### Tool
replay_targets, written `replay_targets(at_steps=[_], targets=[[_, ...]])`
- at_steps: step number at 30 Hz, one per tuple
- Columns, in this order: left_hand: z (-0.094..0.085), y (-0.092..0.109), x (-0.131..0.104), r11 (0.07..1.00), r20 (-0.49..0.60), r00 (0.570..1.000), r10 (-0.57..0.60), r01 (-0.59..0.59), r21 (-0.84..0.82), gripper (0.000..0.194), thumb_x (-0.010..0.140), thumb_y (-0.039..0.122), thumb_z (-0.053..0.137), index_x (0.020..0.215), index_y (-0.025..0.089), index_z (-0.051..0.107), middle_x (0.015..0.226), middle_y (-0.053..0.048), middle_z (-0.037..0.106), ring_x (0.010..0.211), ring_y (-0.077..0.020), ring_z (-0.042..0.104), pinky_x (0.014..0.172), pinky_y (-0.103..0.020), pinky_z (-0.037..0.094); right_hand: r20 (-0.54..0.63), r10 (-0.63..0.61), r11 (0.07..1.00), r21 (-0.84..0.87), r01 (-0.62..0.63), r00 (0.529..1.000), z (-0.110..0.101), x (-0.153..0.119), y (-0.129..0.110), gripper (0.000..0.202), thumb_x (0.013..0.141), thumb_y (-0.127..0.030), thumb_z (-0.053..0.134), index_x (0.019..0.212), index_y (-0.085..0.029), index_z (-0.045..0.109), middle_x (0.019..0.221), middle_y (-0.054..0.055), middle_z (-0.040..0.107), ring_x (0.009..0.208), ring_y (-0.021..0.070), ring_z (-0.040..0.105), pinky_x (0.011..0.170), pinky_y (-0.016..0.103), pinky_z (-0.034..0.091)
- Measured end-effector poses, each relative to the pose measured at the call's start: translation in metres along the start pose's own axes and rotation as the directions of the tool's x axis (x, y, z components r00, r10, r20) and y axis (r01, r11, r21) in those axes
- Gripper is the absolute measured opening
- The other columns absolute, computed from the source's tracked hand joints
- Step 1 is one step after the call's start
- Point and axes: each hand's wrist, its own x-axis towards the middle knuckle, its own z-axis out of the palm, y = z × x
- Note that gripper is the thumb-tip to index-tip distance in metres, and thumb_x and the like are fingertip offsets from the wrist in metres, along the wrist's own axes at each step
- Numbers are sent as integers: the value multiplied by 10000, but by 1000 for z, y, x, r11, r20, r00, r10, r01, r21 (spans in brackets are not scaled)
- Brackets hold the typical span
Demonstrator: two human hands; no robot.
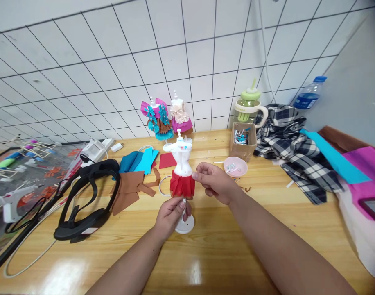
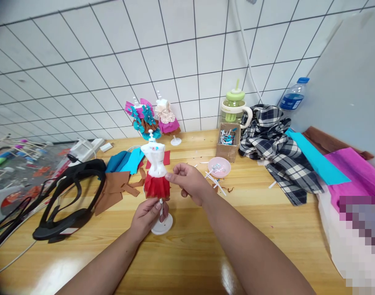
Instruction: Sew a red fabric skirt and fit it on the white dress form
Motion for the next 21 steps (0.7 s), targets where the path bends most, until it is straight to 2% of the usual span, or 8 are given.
replay_targets(at_steps=[2,4,7,10,12,14,18,21], targets=[[4,1,5,999,-47,999,-24,21,-44,331,840,437,634,968,132,617,652,-23,631,506,-107,524,521,-240,398,-101,-18,999,43,23,995,2,5,6,444,623,-488,768,765,-214,448,532,-131,331,418,29,230,320,124,225],[6,2,9,996,-145,988,-58,48,-72,376,806,439,674,1023,138,608,729,-47,680,587,-131,599,583,-253,458,-239,-64,989,112,93,969,4,9,11,418,652,-491,735,801,-217,457,574,-123,373,420,25,250,331,122,239],[4,3,13,995,-322,944,-71,46,-84,446,739,463,731,1026,137,631,880,-83,714,723,-171,665,703,-307,522,-307,-36,962,245,116,951,11,8,19,344,698,-453,684,800,-218,455,641,-105,435,412,18,285,327,127,267],[-2,2,14,1000,-452,892,-6,5,-2,436,711,476,743,975,137,667,903,-77,716,741,-179,665,696,-307,530,-194,121,953,296,-59,974,23,1,25,300,710,-386,690,901,-217,532,771,-64,558,447,32,437,326,146,356],[-6,1,12,996,-501,864,51,-6,92,368,712,463,742,868,134,684,792,-49,708,686,-165,640,635,-272,511,-41,201,934,310,-179,979,32,-3,30,317,722,-340,695,981,-204,572,842,-30,615,475,47,506,342,163,416],[-9,1,11,984,-525,845,102,-9,177,313,719,438,738,780,136,682,702,-24,685,630,-145,606,590,-245,483,94,228,903,352,-247,969,37,-6,34,306,733,-295,696,1001,-185,596,855,-12,644,476,48,531,358,161,445],[-12,1,9,954,-505,843,185,-31,297,263,748,396,714,824,144,718,788,-37,701,705,-162,607,638,-253,485,211,272,788,512,-343,939,37,-6,37,222,783,-250,668,979,-160,612,852,6,686,488,53,588,384,139,471],[-13,1,9,941,-489,848,205,-34,335,251,759,393,697,769,144,728,733,-30,681,674,-159,581,618,-250,468,262,310,689,601,-406,914,35,-4,36,201,851,-244,612,1026,-146,615,833,14,701,527,74,642,384,133,482]])
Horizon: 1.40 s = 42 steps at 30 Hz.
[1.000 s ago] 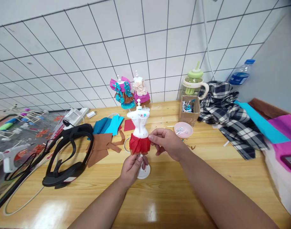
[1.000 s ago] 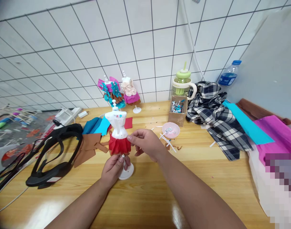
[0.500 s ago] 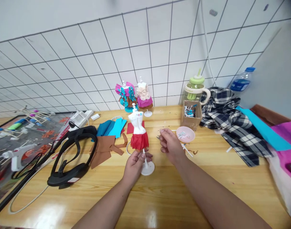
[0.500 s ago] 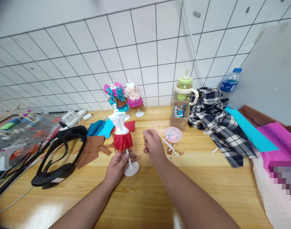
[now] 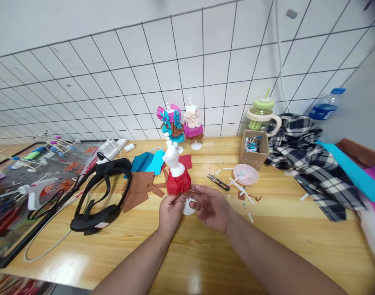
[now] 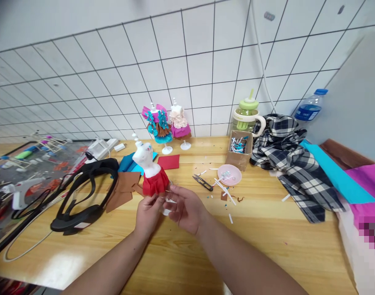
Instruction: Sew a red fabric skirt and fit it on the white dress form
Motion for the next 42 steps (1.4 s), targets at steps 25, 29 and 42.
replay_targets(at_steps=[25,29,42], targets=[[3,0,2,988,1,996,89,-89,128,239,779,372,676,699,149,706,662,-16,609,634,-138,530,541,-219,418,64,-149,969,207,133,987,0,-1,6,289,716,-93,742,916,-200,564,687,-75,595,480,4,488,341,42,316],[4,-1,3,987,-19,996,87,-84,137,261,767,369,683,645,138,683,630,-8,584,591,-118,486,523,-210,400,45,-196,961,210,183,980,3,-3,6,536,665,-71,776,1117,-242,543,753,-79,597,479,0,474,345,55,315],[3,-2,1,981,23,995,94,-96,166,239,789,362,655,721,138,703,677,-16,611,650,-137,520,589,-224,415,64,-301,946,143,290,951,4,-3,15,677,677,-60,760,1257,-286,492,689,-90,539,505,23,449,368,86,295]])
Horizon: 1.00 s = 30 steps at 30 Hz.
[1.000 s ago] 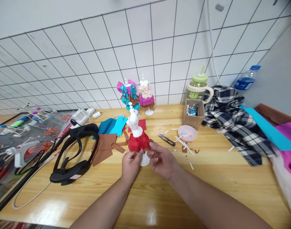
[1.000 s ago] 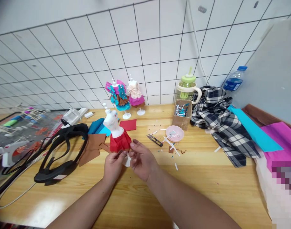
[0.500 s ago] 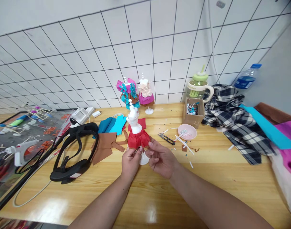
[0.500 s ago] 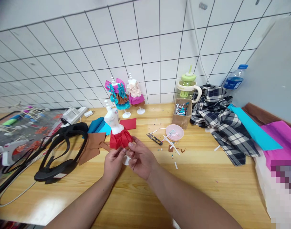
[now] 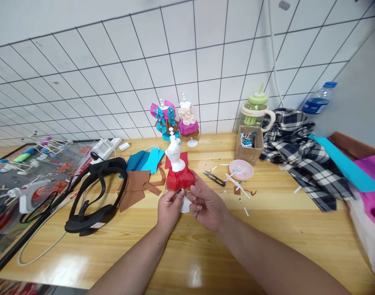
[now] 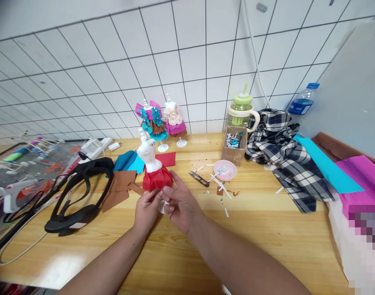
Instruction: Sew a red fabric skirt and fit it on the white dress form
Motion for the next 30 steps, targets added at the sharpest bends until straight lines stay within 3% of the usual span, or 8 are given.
replay_targets(at_steps=[4,7,16,24,30], targets=[[0,0,0,1000,6,1000,-2,2,-20,244,772,359,666,682,133,684,619,-1,583,602,-126,496,563,-220,401,24,-12,999,-46,13,1000,1,-1,2,686,673,-39,748,1261,-279,489,695,-87,547,474,13,407,369,88,294],[0,-1,-1,999,19,1000,0,0,-38,253,786,368,659,680,139,679,622,1,584,607,-125,500,567,-218,405,23,10,998,-64,-9,1000,1,-1,2,714,675,-55,751,1285,-290,466,719,-79,566,502,24,457,376,95,310],[0,1,-2,975,66,997,-48,61,-215,236,812,374,661,878,158,731,851,-53,728,799,-178,628,751,-275,493,-21,66,997,39,-65,998,-3,1,-3,629,758,-114,697,1303,-278,431,690,-68,577,544,55,549,367,98,310],[0,0,-1,989,109,994,-12,27,-142,220,799,356,662,798,145,723,765,-32,706,699,-154,597,673,-251,473,15,56,998,31,-56,998,-4,2,-2,601,730,-52,702,1240,-284,488,655,-94,523,472,22,455,342,77,248],[1,1,-2,991,120,993,12,4,-131,228,785,367,655,776,148,715,734,-29,691,668,-158,588,650,-260,472,110,84,993,70,-92,990,-6,2,-5,522,705,-81,724,1154,-271,537,790,-70,601,421,-1,357,325,85,210]])
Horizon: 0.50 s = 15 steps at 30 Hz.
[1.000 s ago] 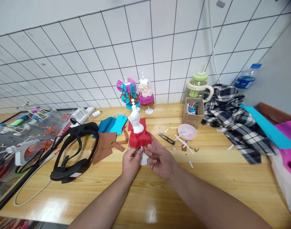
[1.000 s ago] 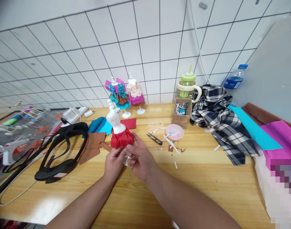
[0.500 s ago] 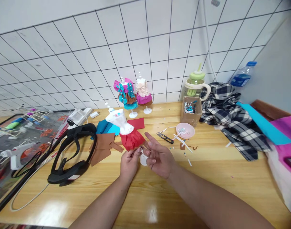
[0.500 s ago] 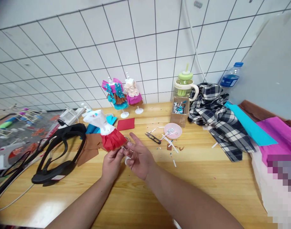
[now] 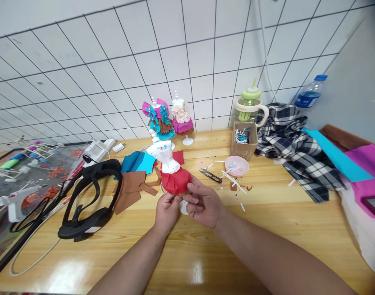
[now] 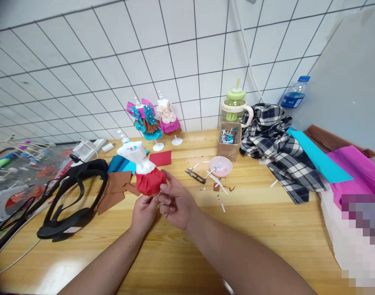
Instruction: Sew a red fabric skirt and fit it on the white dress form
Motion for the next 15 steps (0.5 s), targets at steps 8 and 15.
replay_targets(at_steps=[8,15], targets=[[0,1,-1,999,75,996,-46,46,-2,251,797,390,653,757,148,709,735,-47,690,713,-190,622,697,-299,499,-37,-44,999,-16,43,998,0,0,-1,526,707,-103,726,1168,-285,551,845,-47,631,440,1,362,339,87,214],[1,6,0,999,108,993,-41,38,28,302,835,423,612,723,150,678,725,-39,661,695,-165,581,676,-258,460,-57,-62,996,-60,59,996,3,-1,-2,566,712,-143,728,1225,-261,519,734,-51,599,470,33,463,335,105,217]])
